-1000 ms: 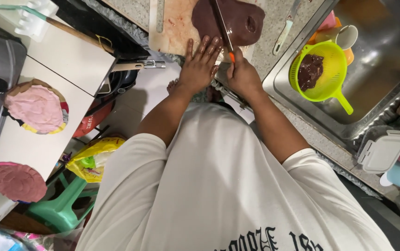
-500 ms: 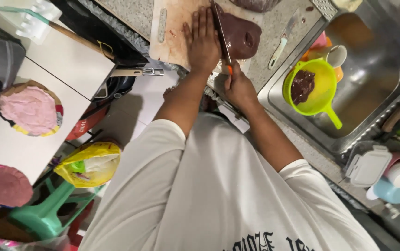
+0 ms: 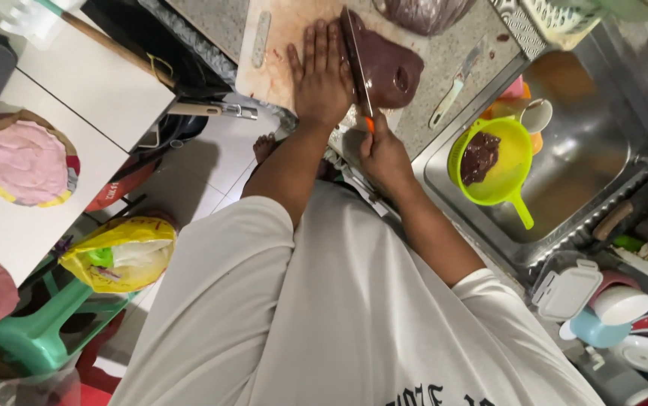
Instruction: Slicing raw liver into smaller pieces on a cutting board and transferring them to a strainer.
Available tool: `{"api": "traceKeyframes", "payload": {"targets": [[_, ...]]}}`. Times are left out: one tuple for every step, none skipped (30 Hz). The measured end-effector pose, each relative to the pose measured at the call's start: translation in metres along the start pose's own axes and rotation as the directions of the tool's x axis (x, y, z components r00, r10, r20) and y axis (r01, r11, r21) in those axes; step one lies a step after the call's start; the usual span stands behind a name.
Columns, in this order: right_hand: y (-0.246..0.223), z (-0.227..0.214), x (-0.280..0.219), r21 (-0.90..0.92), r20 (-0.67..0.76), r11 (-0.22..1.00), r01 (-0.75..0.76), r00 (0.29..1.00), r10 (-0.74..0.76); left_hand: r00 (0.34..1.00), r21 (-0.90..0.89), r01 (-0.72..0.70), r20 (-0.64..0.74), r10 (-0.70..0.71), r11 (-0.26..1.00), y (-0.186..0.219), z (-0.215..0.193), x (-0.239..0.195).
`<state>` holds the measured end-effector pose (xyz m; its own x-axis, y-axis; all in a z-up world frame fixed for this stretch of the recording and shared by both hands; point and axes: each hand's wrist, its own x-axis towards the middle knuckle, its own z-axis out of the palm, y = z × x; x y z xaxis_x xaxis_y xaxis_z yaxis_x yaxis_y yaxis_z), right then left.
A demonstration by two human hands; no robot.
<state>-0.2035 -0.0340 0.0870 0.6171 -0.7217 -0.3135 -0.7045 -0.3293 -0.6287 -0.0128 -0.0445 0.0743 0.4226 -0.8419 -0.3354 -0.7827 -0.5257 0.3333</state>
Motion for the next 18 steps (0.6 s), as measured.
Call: {"api": "traceKeyframes", "payload": {"targets": [[-0.003,-0.002,0.001,0.0,0.002,1.0,0.002,1.0,-0.002,1.0,-0.001,0.003,0.0,-0.003,1.0,0.001,-0.003,0.0],[-0.005,-0.004,0.001,0.009,0.016,1.0,-0.027,1.0,0.027,1.0,0.005,0.001,0.024,-0.001,1.0,0.001,-0.007,0.0],[-0.007,-0.006,0.0,0.018,0.033,0.998,-0.058,0.998,0.057,0.999,0.009,0.0,0.052,0.0,1.0,0.002,-0.008,-0.001],[-0.005,-0.003,-0.001,0.017,0.037,0.998,-0.059,0.998,0.058,0.998,0.008,0.003,0.055,-0.003,1.0,0.002,-0.01,-0.003],[-0.004,-0.001,0.001,-0.002,0.032,0.999,-0.051,0.998,0.051,0.995,0.033,-0.007,0.097,0.004,0.999,0.002,-0.013,-0.003],[-0.002,0.001,0.002,-0.022,0.027,0.999,-0.042,0.999,0.043,0.99,0.058,-0.019,0.138,0.011,0.998,0.003,-0.017,-0.003],[-0.003,0.0,0.002,-0.022,0.026,0.999,-0.044,0.999,0.044,0.99,0.058,-0.02,0.139,0.012,0.998,0.003,-0.015,-0.002],[-0.003,0.0,0.002,-0.008,0.026,0.999,-0.047,0.999,0.047,0.988,0.071,-0.043,0.15,0.032,0.997,0.002,-0.013,-0.002],[-0.004,0.0,0.003,0.004,0.029,0.999,-0.047,0.998,0.047,0.986,0.082,-0.062,0.159,0.048,0.995,0.001,-0.01,-0.001],[-0.008,-0.004,0.003,0.003,0.03,0.999,-0.045,0.999,0.045,0.986,0.081,-0.059,0.158,0.046,0.995,0.001,-0.009,-0.001],[-0.013,-0.008,0.003,0.023,0.059,0.996,-0.081,0.995,0.079,0.988,0.066,-0.063,0.145,0.053,0.996,0.001,-0.008,-0.001],[-0.017,-0.012,0.003,0.041,0.089,0.992,-0.117,0.99,0.113,0.989,0.051,-0.067,0.131,0.06,0.996,0.0,-0.007,0.0],[-0.02,-0.014,0.004,0.038,0.091,0.993,-0.114,0.99,0.111,0.99,0.049,-0.063,0.13,0.057,0.997,-0.001,-0.007,0.0],[-0.022,-0.016,0.005,0.038,0.093,0.991,-0.128,0.988,0.124,0.989,0.046,-0.064,0.134,0.058,0.997,-0.001,-0.007,0.001],[-0.024,-0.018,0.004,0.038,0.098,0.989,-0.142,0.986,0.138,0.988,0.042,-0.063,0.141,0.056,0.997,-0.002,-0.007,0.0],[-0.022,-0.017,0.004,0.035,0.104,0.99,-0.14,0.985,0.136,0.989,0.039,-0.057,0.141,0.05,0.998,-0.001,-0.007,0.0],[-0.019,-0.016,0.005,0.022,0.086,0.993,-0.113,0.99,0.111,0.988,0.033,-0.054,0.144,0.049,0.998,-0.001,-0.007,0.001],[-0.017,-0.015,0.006,0.008,0.068,0.996,-0.087,0.994,0.086,0.988,0.027,-0.052,0.147,0.047,0.998,-0.001,-0.008,0.001]]}}
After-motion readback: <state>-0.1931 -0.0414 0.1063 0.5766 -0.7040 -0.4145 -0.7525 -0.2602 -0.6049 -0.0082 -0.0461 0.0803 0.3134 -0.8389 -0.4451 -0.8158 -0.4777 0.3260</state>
